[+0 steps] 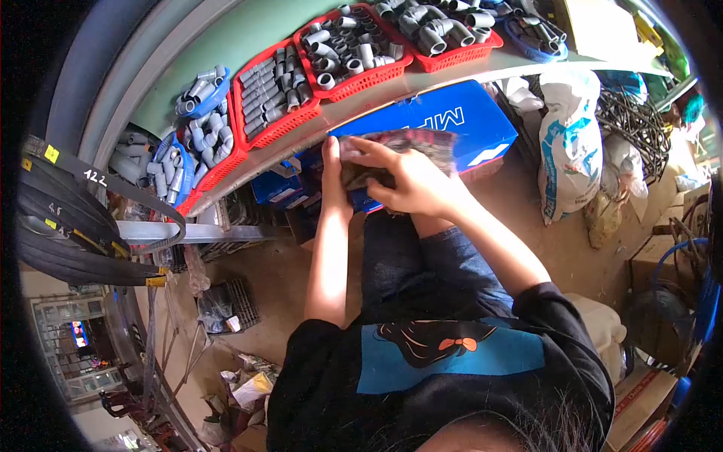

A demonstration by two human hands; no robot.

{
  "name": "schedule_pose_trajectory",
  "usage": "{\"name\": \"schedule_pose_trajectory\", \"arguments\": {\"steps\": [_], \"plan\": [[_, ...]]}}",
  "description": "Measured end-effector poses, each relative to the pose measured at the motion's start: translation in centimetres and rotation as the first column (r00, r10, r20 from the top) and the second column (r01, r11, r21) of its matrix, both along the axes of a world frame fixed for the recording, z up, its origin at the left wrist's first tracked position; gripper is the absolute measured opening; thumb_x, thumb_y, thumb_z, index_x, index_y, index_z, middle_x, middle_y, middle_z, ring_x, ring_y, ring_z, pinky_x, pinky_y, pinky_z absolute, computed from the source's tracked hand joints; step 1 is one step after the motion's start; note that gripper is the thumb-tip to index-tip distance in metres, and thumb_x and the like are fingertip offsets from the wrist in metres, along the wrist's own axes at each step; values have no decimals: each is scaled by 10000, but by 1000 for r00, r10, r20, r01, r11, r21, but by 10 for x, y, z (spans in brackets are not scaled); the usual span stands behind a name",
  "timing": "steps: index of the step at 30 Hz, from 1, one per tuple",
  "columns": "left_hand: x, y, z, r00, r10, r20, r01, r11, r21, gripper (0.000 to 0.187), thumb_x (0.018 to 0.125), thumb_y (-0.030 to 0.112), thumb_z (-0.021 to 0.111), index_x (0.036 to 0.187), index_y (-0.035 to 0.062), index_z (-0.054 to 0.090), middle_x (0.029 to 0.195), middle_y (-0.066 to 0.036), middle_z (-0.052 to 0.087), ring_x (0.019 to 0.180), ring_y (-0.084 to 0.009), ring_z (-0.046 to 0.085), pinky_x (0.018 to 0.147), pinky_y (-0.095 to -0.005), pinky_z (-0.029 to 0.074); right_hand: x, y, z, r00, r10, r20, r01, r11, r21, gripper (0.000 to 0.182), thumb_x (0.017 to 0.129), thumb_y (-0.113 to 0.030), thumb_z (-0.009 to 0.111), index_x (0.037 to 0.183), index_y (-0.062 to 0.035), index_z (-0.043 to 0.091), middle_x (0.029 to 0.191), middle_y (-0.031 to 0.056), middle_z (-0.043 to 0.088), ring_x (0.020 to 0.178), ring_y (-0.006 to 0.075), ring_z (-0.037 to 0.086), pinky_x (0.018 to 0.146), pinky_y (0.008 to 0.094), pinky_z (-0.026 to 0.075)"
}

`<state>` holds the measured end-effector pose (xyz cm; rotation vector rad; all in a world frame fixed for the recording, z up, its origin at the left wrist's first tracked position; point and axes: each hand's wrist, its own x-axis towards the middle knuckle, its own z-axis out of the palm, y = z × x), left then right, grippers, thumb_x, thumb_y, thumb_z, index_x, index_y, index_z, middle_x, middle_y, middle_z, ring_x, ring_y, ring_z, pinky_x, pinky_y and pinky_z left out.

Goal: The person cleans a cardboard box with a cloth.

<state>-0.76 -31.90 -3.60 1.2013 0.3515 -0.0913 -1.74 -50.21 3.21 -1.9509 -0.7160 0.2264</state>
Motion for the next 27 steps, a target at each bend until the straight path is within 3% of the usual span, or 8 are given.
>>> {"name": "schedule_pose_trajectory", "arguments": {"steps": [2, 4, 6, 11, 14, 18, 22, 27], "plan": [[9, 5, -18, 1000, 4, 13, -5, 999, 44, 646, 989, 620, 464, 1420, 140, 452, 1267, -66, 602, 1142, -186, 615, 954, -373, 505, 21, 18, -25, 961, 23, 277, -79, 978, 193, 654, 827, -130, 642, 1450, -59, 456, 1196, 239, 675, 964, 341, 711, 895, 414, 548], [9, -1, -8, 991, -5, 134, -1, 999, 45, 629, 1021, 554, 457, 1478, 136, 352, 1337, -100, 552, 1201, -208, 582, 984, -378, 494, 37, 17, -14, 980, 53, 192, -83, 985, 153, 591, 822, -144, 667, 1391, -48, 537, 1271, 265, 628, 1048, 368, 673, 957, 418, 514], [8, -5, -5, 994, 5, 108, -2, 1000, -30, 675, 1018, 556, 458, 1511, 133, 275, 1405, -137, 491, 1265, -251, 538, 1032, -402, 470, 50, 21, -31, 778, -138, 613, 205, 978, -40, 433, 829, -261, 687, 1217, -70, 701, 1363, 238, 579, 1257, 369, 544, 1073, 472, 418], [16, 5, -26, 998, -27, 58, 31, 997, -77, 677, 1028, 560, 420, 1535, 156, 225, 1461, -150, 441, 1321, -286, 486, 1072, -426, 438, 41, 20, -34, 796, -147, 588, 281, 949, -143, 552, 876, -427, 642, 1295, -68, 646, 1419, 138, 568, 1319, 347, 501, 1138, 502, 332], [4, -4, -14, 985, 5, 174, -8, 1000, 12, 653, 1037, 556, 400, 1536, 174, 225, 1459, -140, 444, 1321, -283, 485, 1076, -427, 430, 24, 14, -30, 858, 68, 508, 16, 987, -160, 470, 889, -316, 659, 1276, -50, 641, 1415, 145, 565, 1362, 330, 481, 1164, 510, 323], [3, -3, -24, 989, -3, 148, 2, 1000, 2, 617, 1056, 542, 353, 1543, 195, 205, 1466, -132, 436, 1336, -262, 465, 1091, -410, 404, 26, 6, -27, 885, 72, 460, 14, 983, -182, 418, 907, -278, 644, 1260, -54, 649, 1405, 125, 580, 1352, 311, 499, 1161, 497, 339], [11, 1, -29, 998, -35, 49, 29, 993, 117, 591, 1068, 521, 318, 1545, 198, 187, 1478, -127, 429, 1353, -250, 449, 1101, -384, 392, 42, 33, -44, 762, -145, 632, 293, 946, -136, 451, 914, -345, 589, 1244, -44, 651, 1382, 125, 598, 1326, 308, 520, 1139, 476, 366], [1, -5, -22, 989, 19, 146, -30, 997, 74, 571, 1074, 499, 307, 1546, 203, 184, 1472, -133, 432, 1341, -264, 466, 1094, -413, 409, 32, 19, -38, 829, 47, 557, 50, 986, -158, 451, 904, -289, 591, 1253, -6, 633, 1374, 143, 599, 1316, 329, 529, 1138, 479, 378]]}}
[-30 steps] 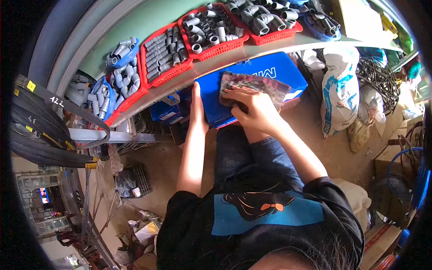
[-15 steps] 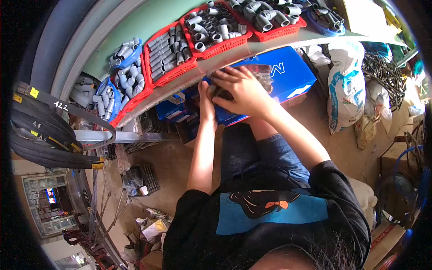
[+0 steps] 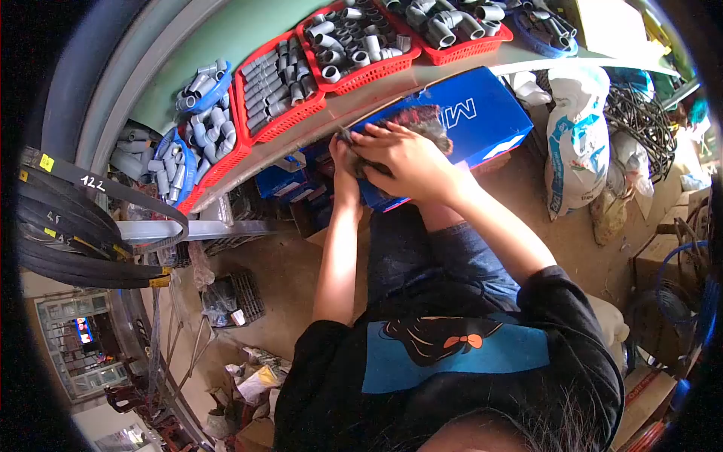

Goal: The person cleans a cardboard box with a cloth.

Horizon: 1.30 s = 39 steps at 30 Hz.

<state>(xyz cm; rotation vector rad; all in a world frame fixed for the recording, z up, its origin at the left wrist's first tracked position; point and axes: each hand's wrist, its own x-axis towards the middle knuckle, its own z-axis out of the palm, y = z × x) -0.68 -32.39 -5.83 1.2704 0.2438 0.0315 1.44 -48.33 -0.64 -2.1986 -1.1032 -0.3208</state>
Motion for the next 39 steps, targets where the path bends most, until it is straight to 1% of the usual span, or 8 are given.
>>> {"name": "schedule_pose_trajectory", "arguments": {"steps": [5, 11, 15, 18, 27, 32, 36, 39], "plan": [[-2, -5, 21, 998, 6, -63, -10, 999, -52, 574, 1074, 496, 310, 1540, 181, 197, 1443, -135, 450, 1299, -268, 497, 1071, -437, 424, -30, -47, 21, 989, 118, -86, -124, 990, -74, 416, 880, -230, 603, 1255, -54, 642, 1334, 132, 626, 1301, 313, 548, 1115, 461, 421], [15, -1, 3, 999, 10, -41, -11, 1000, -21, 560, 1074, 476, 350, 1514, 143, 258, 1459, -107, 423, 1332, -218, 432, 1126, -396, 338, 23, -42, 5, 991, -133, 31, 136, 985, -103, 397, 917, -281, 569, 1242, -73, 664, 1309, 161, 633, 1249, 321, 583, 1056, 445, 472], [18, -2, 7, 1000, 2, -21, -3, 999, -43, 547, 1075, 455, 366, 1510, 136, 273, 1471, -97, 408, 1354, -208, 403, 1150, -377, 296, 46, -34, 4, 980, -175, -98, 171, 984, -44, 438, 913, -287, 569, 1286, -69, 637, 1327, 171, 617, 1235, 350, 579, 1009, 427, 506], [25, 10, -10, 1000, -28, -4, 28, 999, 29, 701, 1026, 534, 447, 1575, 162, 221, 1549, -70, 360, 1397, -228, 387, 1164, -404, 302, 37, -39, 6, 976, -180, -120, 179, 984, -22, 416, 910, -238, 582, 1288, -74, 636, 1334, 168, 614, 1246, 364, 569, 1021, 433, 497], [7, -8, 24, 998, -35, 51, 34, 999, 20, 529, 1069, 482, 350, 1466, 132, 341, 1393, -102, 474, 1289, -204, 473, 1100, -385, 370, -11, -44, 22, 974, -86, -211, 75, 995, -63, 377, 820, -138, 630, 1187, -94, 706, 1314, 117, 644, 1285, 344, 550, 1076, 429, 452], [9, -2, 7, 997, -39, 68, 31, 992, 122, 607, 1070, 466, 372, 1522, 74, 270, 1470, -134, 412, 1339, -216, 419, 1124, -363, 333, 9, -35, 29, 938, -345, 40, 346, 916, -204, 240, 792, -125, 648, 1014, -148, 734, 1093, -8, 722, 895, 281, 643, 770, 363, 580], [16, 4, -5, 990, -39, 138, 20, 991, 134, 597, 1071, 468, 371, 1512, 76, 285, 1449, -125, 431, 1330, -212, 433, 1118, -357, 343, 8, -60, 23, 799, -598, 65, 593, 764, -255, 236, 855, -134, 597, 1070, -125, 694, 1136, 29, 707, 828, 323, 670, 762, 403, 587], [12, 1, 6, 994, -45, 100, 36, 995, 96, 586, 1070, 470, 369, 1505, 84, 295, 1433, -122, 448, 1320, -209, 446, 1114, -357, 349, -4, -67, 17, 792, -593, 144, 610, 767, -197, 279, 878, -112, 560, 1137, -93, 662, 1100, 100, 710, 774, 312, 706, 671, 441, 598]]}}
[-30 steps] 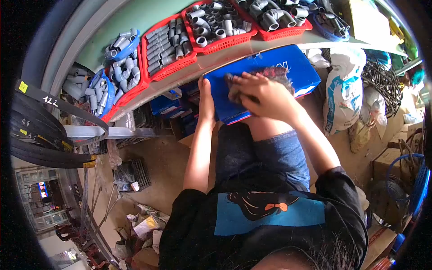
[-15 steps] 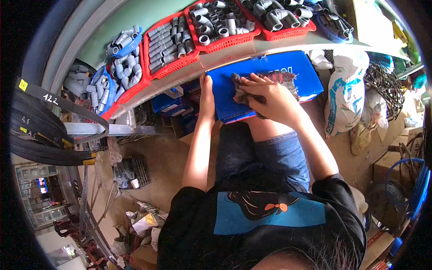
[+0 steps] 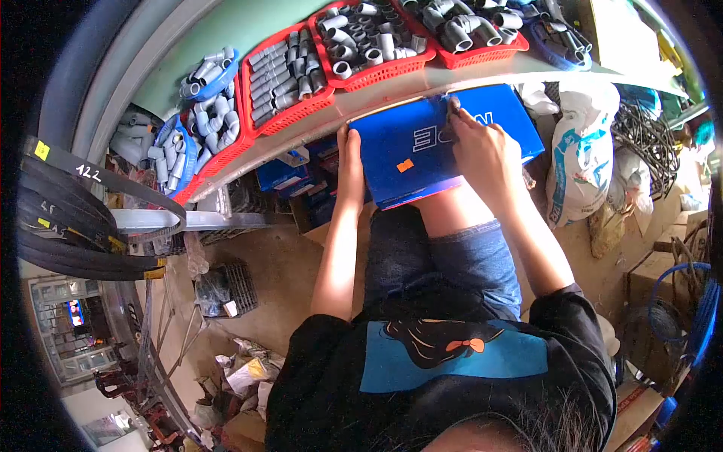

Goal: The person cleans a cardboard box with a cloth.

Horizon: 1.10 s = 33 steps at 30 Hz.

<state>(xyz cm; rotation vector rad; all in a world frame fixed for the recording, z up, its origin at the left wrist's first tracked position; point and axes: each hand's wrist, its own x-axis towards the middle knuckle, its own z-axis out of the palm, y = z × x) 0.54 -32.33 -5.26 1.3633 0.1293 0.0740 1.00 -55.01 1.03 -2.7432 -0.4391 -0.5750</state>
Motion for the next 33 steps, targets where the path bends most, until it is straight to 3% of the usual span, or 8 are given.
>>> {"name": "schedule_pose_trajectory", "arguments": {"steps": [6, 8, 9, 14, 18, 22, 29, 33], "plan": [[-3, -7, 19, 998, -36, -48, 39, 997, 68, 618, 1039, 504, 425, 1519, 136, 298, 1479, -81, 416, 1364, -207, 414, 1148, -376, 321, -15, 26, 20, 958, 267, -104, -258, 962, 89, 471, 874, -106, 556, 1343, -129, 587, 918, 127, 730, 722, 317, 722, 621, 428, 596], [-4, -3, 11, 999, -8, -32, 13, 987, 161, 641, 1041, 499, 425, 1545, 137, 262, 1510, -82, 388, 1389, -210, 386, 1163, -381, 297, 1, 23, 20, 951, 162, -262, -150, 987, 65, 466, 834, -155, 624, 1297, -201, 644, 1142, 57, 715, 776, 313, 712, 688, 418, 585], [-4, 0, 6, 1000, -14, -8, 16, 989, 149, 634, 1051, 489, 407, 1545, 122, 252, 1501, -95, 392, 1383, -210, 386, 1159, -379, 296, 11, 16, 16, 977, 103, -187, -106, 994, -4, 341, 867, -138, 559, 1193, -111, 653, 847, 153, 724, 692, 327, 721, 613, 443, 594], [-1, 6, 3, 1000, -22, 13, 21, 996, 92, 614, 1072, 455, 386, 1545, 91, 241, 1482, -119, 400, 1375, -201, 373, 1152, -379, 287, 52, -48, -51, 982, -169, 88, 164, 984, 66, 234, 914, -157, 521, 1093, -88, 655, 826, 146, 720, 691, 333, 715, 619, 453, 577], [9, 8, 9, 998, -51, -39, 54, 994, 93, 630, 1042, 508, 421, 1538, 143, 293, 1486, -69, 415, 1369, -200, 403, 1152, -398, 315, 31, -12, 7, 857, -289, -426, 292, 955, -59, 316, 819, -101, 582, 1115, -111, 695, 1074, 153, 711, 831, 346, 701, 751, 453, 568], [-2, 14, 5, 993, -91, -78, 96, 993, 67, 655, 1043, 511, 419, 1551, 138, 241, 1486, -76, 402, 1364, -210, 402, 1145, -399, 320, 16, 12, 26, 906, 231, -356, -183, 969, 164, 370, 852, -187, 573, 1200, -208, 698, 872, 163, 718, 775, 346, 703, 736, 461, 576], [-18, 27, -19, 999, -53, -8, 54, 994, 91, 683, 1048, 536, 388, 1556, 120, 199, 1553, -136, 316, 1433, -239, 298, 1181, -420, 218, 81, -54, -27, 998, -63, 6, 62, 994, 93, 245, 837, -121, 552, 1021, -65, 704, 846, 185, 706, 735, 376, 695, 687, 490, 568], [-11, 27, -14, 998, -62, -17, 63, 993, 96, 688, 1047, 535, 398, 1566, 136, 185, 1558, -135, 311, 1433, -232, 301, 1179, -413, 224, 71, -48, -21, 950, -243, -199, 246, 969, -11, 289, 821, -181, 599, 1087, -160, 710, 902, 168, 718, 811, 355, 702, 748, 482, 567]]}}
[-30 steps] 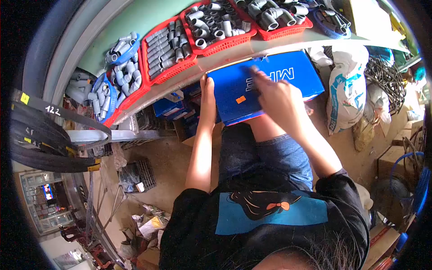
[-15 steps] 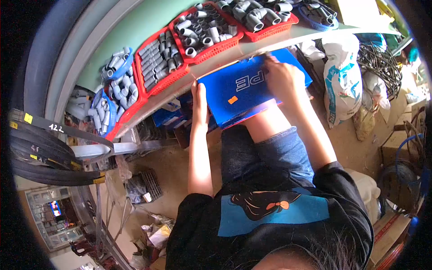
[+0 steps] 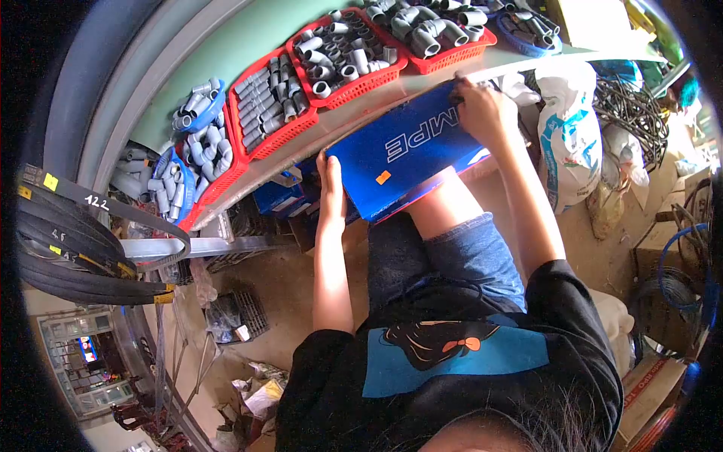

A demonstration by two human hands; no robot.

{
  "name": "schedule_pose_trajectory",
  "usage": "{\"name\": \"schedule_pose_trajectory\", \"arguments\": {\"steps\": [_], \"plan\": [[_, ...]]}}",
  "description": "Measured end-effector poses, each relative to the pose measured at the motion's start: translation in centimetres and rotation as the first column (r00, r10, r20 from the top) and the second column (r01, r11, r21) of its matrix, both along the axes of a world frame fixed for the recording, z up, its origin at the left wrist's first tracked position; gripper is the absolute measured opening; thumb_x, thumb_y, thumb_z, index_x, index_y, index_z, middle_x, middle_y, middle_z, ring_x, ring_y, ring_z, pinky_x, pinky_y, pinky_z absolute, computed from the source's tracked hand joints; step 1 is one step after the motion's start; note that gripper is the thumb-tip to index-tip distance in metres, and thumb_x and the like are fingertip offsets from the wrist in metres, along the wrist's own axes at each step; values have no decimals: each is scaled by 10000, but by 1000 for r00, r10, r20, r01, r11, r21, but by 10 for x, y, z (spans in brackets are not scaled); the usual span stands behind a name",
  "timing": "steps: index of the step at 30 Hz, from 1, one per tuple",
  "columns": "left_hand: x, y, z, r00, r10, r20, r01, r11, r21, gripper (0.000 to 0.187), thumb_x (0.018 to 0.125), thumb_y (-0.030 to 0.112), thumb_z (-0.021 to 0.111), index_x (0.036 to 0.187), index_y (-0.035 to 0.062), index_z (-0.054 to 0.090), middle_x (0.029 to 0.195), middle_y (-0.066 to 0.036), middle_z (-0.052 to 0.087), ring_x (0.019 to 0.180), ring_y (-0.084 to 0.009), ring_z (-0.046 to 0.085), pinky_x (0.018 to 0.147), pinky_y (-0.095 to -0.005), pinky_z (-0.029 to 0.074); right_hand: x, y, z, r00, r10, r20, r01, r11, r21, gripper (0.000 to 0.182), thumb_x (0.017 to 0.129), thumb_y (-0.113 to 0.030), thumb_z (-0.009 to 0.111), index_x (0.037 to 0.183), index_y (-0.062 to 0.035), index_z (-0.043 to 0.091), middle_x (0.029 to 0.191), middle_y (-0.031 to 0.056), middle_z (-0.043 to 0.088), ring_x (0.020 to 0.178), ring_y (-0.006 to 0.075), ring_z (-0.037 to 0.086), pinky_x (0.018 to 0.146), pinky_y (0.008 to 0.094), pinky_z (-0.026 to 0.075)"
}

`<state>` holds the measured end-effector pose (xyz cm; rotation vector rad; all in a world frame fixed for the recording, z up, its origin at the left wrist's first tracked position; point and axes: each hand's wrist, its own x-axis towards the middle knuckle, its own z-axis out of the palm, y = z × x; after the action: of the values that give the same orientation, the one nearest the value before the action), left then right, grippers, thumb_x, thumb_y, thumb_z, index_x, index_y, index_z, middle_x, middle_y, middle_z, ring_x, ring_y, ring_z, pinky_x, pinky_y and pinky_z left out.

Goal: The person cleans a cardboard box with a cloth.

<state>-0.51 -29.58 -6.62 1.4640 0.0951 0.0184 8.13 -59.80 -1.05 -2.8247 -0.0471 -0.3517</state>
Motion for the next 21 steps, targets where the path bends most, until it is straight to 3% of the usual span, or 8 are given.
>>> {"name": "schedule_pose_trajectory", "arguments": {"steps": [3, 5, 8, 9, 11, 13, 17, 21], "plan": [[0, 0, 0, 1000, -3, -6, 3, 1000, 27, 693, 1049, 541, 381, 1571, 136, 175, 1567, -137, 302, 1438, -230, 296, 1182, -409, 218, -40, 27, 32, 966, 215, -147, -212, 977, 33, 347, 833, -194, 598, 1162, -239, 701, 960, 122, 728, 803, 328, 712, 739, 460, 578], [-7, -5, 10, 1000, 8, -26, -7, 998, 63, 691, 1052, 541, 368, 1571, 127, 175, 1568, -138, 300, 1439, -231, 295, 1183, -407, 216, -67, 38, 29, 929, 366, -55, -362, 929, 69, 359, 847, -222, 602, 1194, -254, 687, 817, 124, 717, 711, 333, 708, 677, 470, 588], [-10, -4, 8, 1000, 16, -11, -15, 993, 116, 664, 1065, 516, 349, 1568, 119, 175, 1562, -139, 302, 1433, -232, 305, 1183, -400, 222, -88, 28, 29, 905, 425, -10, -418, 894, 162, 368, 859, -231, 615, 1217, -265, 690, 867, 127, 727, 732, 332, 713, 702, 468, 592], [-10, -3, 6, 1000, 16, -2, -15, 993, 117, 656, 1067, 507, 351, 1567, 120, 175, 1560, -138, 303, 1431, -231, 308, 1182, -400, 226, -89, 22, 50, 936, 286, -206, -258, 954, 150, 424, 833, -151, 566, 1219, -265, 699, 1101, 94, 717, 807, 319, 717, 779, 433, 579], [-8, -2, 4, 1000, 0, -8, 0, 999, 34, 645, 1068, 496, 362, 1560, 120, 180, 1547, -133, 315, 1417, -227, 326, 1174, -401, 245, -68, -8, 43, 980, 86, -182, -88, 996, -5, 460, 830, -128, 557, 1250, -266, 687, 1120, 96, 711, 804, 318, 716, 775, 424, 577], [-10, -6, 12, 1000, -19, -6, 19, 1000, -11, 629, 1068, 481, 380, 1548, 121, 191, 1513, -129, 348, 1384, -220, 364, 1158, -402, 281, -41, -43, 9, 996, 74, 45, -76, 996, 49, 415, 832, -132, 576, 1221, -203, 700, 1097, 110, 716, 802, 328, 714, 757, 440, 576], [-6, -6, 14, 999, 16, -37, -15, 1000, 19, 651, 1062, 511, 366, 1555, 122, 194, 1526, -126, 345, 1400, -227, 351, 1164, -402, 266, -67, -9, 47, 974, 8, -226, -30, 995, -94, 382, 853, -168, 581, 1220, -138, 680, 1044, 134, 722, 818, 339, 710, 741, 448, 577], [-10, -7, 19, 999, 20, -36, -16, 993, 115, 691, 1055, 546, 339, 1578, 127, 168, 1576, -129, 289, 1445, -237, 296, 1184, -408, 224, -110, 28, 37, 908, 415, -63, -407, 907, 110, 427, 853, -129, 564, 1260, -208, 667, 1239, 22, 679, 843, 309, 716, 755, 418, 584]]}}
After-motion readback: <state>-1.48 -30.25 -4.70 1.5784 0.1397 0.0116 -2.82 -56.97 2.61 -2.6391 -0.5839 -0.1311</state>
